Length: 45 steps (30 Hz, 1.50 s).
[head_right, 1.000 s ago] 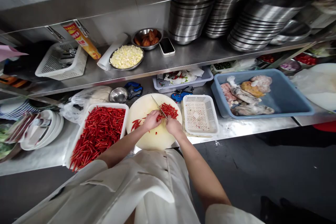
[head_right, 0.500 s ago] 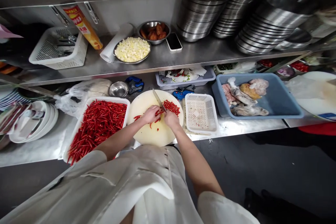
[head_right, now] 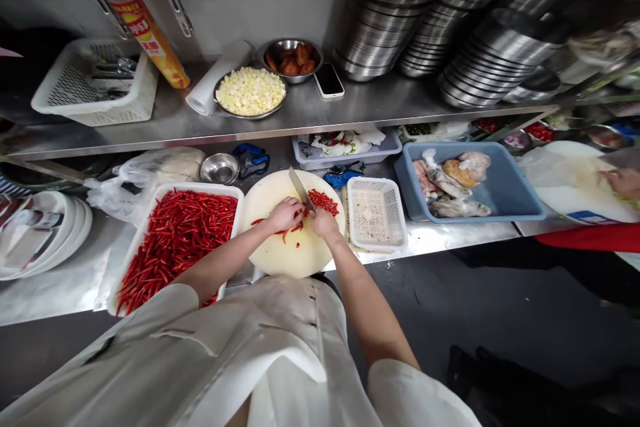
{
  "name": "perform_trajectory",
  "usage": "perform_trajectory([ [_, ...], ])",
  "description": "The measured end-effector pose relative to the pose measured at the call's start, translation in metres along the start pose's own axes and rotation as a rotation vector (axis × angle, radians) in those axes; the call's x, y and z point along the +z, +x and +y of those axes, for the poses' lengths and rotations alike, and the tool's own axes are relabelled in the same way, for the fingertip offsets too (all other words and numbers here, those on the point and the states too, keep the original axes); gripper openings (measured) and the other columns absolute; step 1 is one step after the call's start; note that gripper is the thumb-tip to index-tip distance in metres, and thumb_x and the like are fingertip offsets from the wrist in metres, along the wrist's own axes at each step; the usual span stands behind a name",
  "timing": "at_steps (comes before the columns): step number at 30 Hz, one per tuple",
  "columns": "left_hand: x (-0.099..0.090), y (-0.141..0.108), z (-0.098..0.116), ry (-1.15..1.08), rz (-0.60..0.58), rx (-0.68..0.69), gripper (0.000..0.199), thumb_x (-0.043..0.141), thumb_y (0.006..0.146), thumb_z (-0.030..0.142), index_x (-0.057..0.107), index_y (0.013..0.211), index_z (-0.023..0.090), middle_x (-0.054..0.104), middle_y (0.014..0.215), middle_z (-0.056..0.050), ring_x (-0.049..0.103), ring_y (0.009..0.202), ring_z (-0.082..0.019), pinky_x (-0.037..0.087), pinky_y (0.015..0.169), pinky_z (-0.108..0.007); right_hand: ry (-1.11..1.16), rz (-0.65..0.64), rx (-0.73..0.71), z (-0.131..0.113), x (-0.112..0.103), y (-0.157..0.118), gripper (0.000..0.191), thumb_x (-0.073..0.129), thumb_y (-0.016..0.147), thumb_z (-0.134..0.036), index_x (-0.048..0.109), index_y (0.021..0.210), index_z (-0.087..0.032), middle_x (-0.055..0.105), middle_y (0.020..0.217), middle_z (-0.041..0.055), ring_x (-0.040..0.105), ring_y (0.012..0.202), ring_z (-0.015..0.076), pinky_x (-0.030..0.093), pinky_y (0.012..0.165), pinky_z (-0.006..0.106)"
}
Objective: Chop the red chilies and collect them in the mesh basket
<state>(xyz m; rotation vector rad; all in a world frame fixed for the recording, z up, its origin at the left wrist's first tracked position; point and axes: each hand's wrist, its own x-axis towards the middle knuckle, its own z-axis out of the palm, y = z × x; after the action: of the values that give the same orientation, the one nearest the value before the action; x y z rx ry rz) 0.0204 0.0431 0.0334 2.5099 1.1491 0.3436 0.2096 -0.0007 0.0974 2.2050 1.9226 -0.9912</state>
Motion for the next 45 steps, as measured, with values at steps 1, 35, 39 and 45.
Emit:
perform_trajectory([
  [1, -0.001, 0.003, 0.000, 0.022, -0.015, 0.002, 0.015, 0.062, 0.095, 0.025, 0.073, 0.104, 0.023, 0.066, 0.108, -0.009, 0.060, 0.111, -0.027, 0.053, 0.103, -0.042, 0.011, -0.001, -0.014, 0.006, 0.000, -0.002, 0.042, 0.041, 0.115, -0.036, 0.070, 0.134, -0.012, 0.078, 0.127, 0.0181, 0.072, 0.121, 0.0252, 0.049, 0.098, 0.027],
  [35, 0.009, -0.040, 0.019, -0.024, 0.010, -0.047, 0.049, 0.054, 0.108, 0.038, 0.056, 0.157, 0.030, 0.060, 0.159, -0.005, 0.049, 0.152, -0.026, 0.034, 0.131, -0.051, 0.081, 0.018, 0.018, 0.033, 0.015, -0.026, 0.043, 0.041, 0.116, -0.038, 0.072, 0.131, -0.012, 0.079, 0.120, 0.0196, 0.075, 0.115, 0.0285, 0.051, 0.092, 0.030],
  [39, 0.001, -0.057, 0.014, 0.003, 0.035, 0.003, 0.068, 0.064, 0.102, 0.048, 0.048, 0.164, 0.025, 0.053, 0.163, -0.011, 0.040, 0.155, -0.033, 0.036, 0.131, -0.053, 0.097, 0.044, 0.034, 0.030, 0.017, -0.031, 0.043, 0.041, 0.115, -0.038, 0.070, 0.135, -0.013, 0.079, 0.122, 0.0188, 0.075, 0.117, 0.0284, 0.051, 0.094, 0.030],
  [45, -0.001, -0.059, 0.017, 0.027, 0.095, -0.057, 0.056, 0.069, 0.098, 0.052, 0.063, 0.146, 0.024, 0.058, 0.145, -0.015, 0.049, 0.140, -0.035, 0.046, 0.120, -0.055, 0.060, 0.070, 0.061, 0.027, 0.018, -0.037, 0.046, 0.037, 0.116, -0.039, 0.070, 0.137, -0.015, 0.080, 0.121, 0.0183, 0.075, 0.117, 0.0281, 0.051, 0.093, 0.029],
])
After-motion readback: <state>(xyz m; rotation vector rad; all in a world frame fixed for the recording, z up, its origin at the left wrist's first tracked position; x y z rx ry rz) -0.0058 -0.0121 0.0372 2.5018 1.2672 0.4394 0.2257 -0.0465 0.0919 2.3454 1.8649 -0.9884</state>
